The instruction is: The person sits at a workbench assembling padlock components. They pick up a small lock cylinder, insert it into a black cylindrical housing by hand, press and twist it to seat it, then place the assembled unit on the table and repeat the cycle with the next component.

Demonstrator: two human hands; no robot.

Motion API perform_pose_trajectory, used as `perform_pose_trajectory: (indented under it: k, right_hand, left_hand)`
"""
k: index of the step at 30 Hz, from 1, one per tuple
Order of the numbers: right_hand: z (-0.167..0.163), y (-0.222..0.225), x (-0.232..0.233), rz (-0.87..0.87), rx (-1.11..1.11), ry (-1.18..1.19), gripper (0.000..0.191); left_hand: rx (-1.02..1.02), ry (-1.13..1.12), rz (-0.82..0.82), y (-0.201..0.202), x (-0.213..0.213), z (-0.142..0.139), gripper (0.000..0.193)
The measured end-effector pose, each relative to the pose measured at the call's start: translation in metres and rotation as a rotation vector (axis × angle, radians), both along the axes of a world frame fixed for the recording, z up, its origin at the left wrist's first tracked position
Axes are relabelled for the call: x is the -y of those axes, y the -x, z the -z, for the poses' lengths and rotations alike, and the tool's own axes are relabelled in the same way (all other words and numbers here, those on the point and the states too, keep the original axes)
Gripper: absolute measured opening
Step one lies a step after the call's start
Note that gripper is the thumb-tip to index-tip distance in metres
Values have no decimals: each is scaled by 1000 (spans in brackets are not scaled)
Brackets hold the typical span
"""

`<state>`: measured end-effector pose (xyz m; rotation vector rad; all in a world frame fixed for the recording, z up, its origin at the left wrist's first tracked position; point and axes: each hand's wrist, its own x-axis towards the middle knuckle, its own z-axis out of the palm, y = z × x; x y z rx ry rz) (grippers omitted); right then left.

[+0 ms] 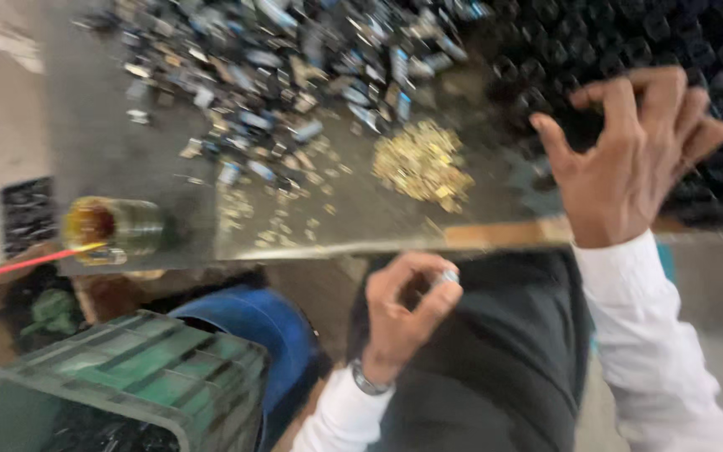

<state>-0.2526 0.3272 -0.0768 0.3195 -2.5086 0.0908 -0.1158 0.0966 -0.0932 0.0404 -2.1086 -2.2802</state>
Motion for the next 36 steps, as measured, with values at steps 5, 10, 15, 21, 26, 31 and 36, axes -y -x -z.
perform_pose_trajectory:
  k: [5, 10, 15, 21, 26, 31, 36]
  right_hand:
    - [-7, 6, 17, 22, 82, 157, 28]
    - [-18, -12, 5, -80, 130, 415, 25]
    - [-24, -42, -9, -320, 307, 1125, 34]
    - [5, -79, -11, -537, 299, 1462, 37]
    - [25, -85, 7, -556, 326, 1731, 43]
    - [17, -85, 23, -514, 469, 1919, 40]
    - [16, -86, 34, -600, 555, 2006, 33]
  left_hand:
    - [29, -89, 11, 7, 4, -6, 15]
    - [130, -291, 24, 18, 13, -13, 19]
    - [246, -581, 23, 21, 16, -16, 25]
    - [370, -851, 114, 25, 15, -25, 39]
    - [429, -1048, 224, 29, 20, -29, 42]
    - [429, -978, 184, 30, 18, -13, 26]
    - [431, -1058, 151, 28, 16, 8, 19]
